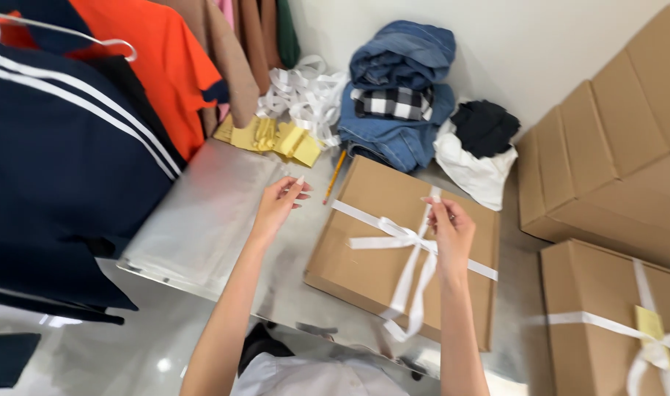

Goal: The person ties a white ribbon on a cardboard box and writes on a yellow sticky note with a pencil. They then place a folded black garment into a clear plastic bag, seal it, and move the bag aside before picking up an empty cardboard box.

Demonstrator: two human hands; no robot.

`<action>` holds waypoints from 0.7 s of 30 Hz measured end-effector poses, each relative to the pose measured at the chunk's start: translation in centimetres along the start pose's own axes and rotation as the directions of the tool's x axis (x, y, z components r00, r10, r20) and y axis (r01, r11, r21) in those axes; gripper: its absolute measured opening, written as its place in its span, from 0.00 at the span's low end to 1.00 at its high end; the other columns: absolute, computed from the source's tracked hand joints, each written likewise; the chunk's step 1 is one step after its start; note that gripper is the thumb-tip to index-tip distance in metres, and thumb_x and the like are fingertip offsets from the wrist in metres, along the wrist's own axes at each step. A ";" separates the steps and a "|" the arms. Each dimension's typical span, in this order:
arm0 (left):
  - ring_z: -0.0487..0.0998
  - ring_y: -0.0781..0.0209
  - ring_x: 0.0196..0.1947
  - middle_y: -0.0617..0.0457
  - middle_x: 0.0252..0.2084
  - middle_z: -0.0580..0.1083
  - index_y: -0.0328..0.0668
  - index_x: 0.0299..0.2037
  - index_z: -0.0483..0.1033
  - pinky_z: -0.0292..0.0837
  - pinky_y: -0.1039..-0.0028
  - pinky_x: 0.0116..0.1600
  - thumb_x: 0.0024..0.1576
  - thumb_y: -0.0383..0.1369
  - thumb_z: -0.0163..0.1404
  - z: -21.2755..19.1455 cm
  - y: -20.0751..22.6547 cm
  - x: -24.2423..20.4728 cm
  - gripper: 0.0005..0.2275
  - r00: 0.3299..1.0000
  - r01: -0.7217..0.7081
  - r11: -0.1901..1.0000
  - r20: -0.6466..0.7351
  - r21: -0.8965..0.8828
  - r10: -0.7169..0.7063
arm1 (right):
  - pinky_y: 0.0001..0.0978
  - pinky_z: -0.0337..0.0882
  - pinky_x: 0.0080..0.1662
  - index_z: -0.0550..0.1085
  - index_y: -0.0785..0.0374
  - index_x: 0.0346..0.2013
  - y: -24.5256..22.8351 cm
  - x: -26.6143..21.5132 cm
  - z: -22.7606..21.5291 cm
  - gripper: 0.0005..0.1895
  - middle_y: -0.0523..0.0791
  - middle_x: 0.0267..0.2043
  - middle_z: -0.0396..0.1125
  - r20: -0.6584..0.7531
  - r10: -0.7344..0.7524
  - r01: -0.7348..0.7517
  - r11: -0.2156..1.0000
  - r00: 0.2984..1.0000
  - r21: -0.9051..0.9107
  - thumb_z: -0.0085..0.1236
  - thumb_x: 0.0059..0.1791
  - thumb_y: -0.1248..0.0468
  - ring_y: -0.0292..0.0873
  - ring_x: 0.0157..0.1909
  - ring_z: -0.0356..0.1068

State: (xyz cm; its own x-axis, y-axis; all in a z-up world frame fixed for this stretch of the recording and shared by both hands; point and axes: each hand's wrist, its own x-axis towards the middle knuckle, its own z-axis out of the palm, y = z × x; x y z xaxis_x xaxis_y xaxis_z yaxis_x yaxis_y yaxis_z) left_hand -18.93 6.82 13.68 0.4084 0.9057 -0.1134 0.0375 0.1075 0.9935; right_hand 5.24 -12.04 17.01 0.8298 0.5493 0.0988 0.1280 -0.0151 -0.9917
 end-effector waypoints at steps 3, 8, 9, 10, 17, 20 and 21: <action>0.81 0.61 0.43 0.49 0.42 0.80 0.42 0.41 0.81 0.77 0.75 0.46 0.63 0.37 0.49 -4.5 -0.2 2.8 0.10 1.000 0.011 1.000 0.021 0.003 -0.011 | 0.15 0.58 0.31 0.78 0.60 0.41 -0.6 -0.7 4.7 0.08 0.38 0.24 0.61 -0.072 0.016 -0.011 0.997 0.997 0.074 0.52 0.56 0.62 0.29 0.28 0.61; 0.81 0.63 0.40 0.51 0.41 0.80 0.46 0.41 0.82 0.76 0.76 0.43 0.62 0.39 0.52 -11.5 -3.8 10.1 0.09 0.996 0.041 0.997 0.078 0.059 -0.046 | 0.17 0.58 0.29 0.78 0.61 0.37 0.6 -1.3 12.9 0.07 0.39 0.23 0.60 -0.080 0.058 -0.049 0.993 0.995 0.111 0.54 0.55 0.64 0.30 0.26 0.59; 0.81 0.62 0.40 0.51 0.41 0.80 0.45 0.41 0.82 0.76 0.77 0.43 0.62 0.39 0.53 -12.6 -4.8 11.4 0.09 0.995 0.046 0.997 0.090 0.060 -0.052 | 0.16 0.58 0.29 0.77 0.62 0.37 1.0 -1.3 14.5 0.06 0.39 0.23 0.59 -0.058 0.056 -0.050 0.993 0.997 0.104 0.55 0.55 0.64 0.29 0.26 0.60; 0.81 0.62 0.40 0.51 0.41 0.80 0.45 0.41 0.82 0.76 0.77 0.43 0.62 0.39 0.53 -13.3 -6.2 12.2 0.09 0.993 0.055 0.996 0.101 0.066 -0.061 | 0.16 0.58 0.29 0.77 0.62 0.37 1.3 -2.0 16.0 0.06 0.39 0.23 0.59 -0.070 0.067 -0.060 0.993 0.995 0.102 0.55 0.55 0.64 0.29 0.26 0.60; 0.81 0.61 0.35 0.49 0.38 0.80 0.46 0.40 0.82 0.75 0.78 0.37 0.58 0.38 0.58 -12.5 -12.8 19.2 0.07 0.974 0.079 0.994 0.209 0.069 -0.092 | 0.19 0.60 0.29 0.79 0.63 0.33 1.7 -3.1 22.5 0.05 0.42 0.21 0.62 -0.034 0.129 -0.130 0.991 0.991 -0.030 0.58 0.52 0.66 0.33 0.26 0.62; 0.82 0.59 0.33 0.50 0.36 0.80 0.49 0.39 0.82 0.77 0.75 0.36 0.55 0.38 0.61 -10.1 -18.0 23.8 0.06 0.975 -0.051 0.981 0.223 0.188 0.008 | 0.19 0.61 0.30 0.80 0.62 0.33 3.1 -2.6 23.7 0.05 0.42 0.22 0.63 -0.037 0.160 -0.162 0.984 0.986 -0.075 0.59 0.52 0.65 0.33 0.27 0.64; 0.82 0.58 0.33 0.51 0.36 0.80 0.51 0.38 0.82 0.77 0.74 0.37 0.54 0.38 0.62 -9.2 -19.9 25.3 0.06 0.970 -0.147 0.950 0.226 0.274 0.085 | 0.19 0.62 0.30 0.80 0.62 0.33 3.5 -2.4 24.0 0.05 0.42 0.22 0.64 -0.028 0.173 -0.175 0.980 0.985 -0.093 0.59 0.51 0.65 0.33 0.27 0.65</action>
State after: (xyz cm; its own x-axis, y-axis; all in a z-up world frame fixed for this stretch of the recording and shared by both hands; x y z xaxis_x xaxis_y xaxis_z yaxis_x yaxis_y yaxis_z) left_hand -17.74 31.32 -9.06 0.6058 0.7953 -0.0234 0.2252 -0.1432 0.9637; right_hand -9.36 6.61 11.30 0.8541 0.5151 -0.0717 0.0310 -0.1880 -0.9817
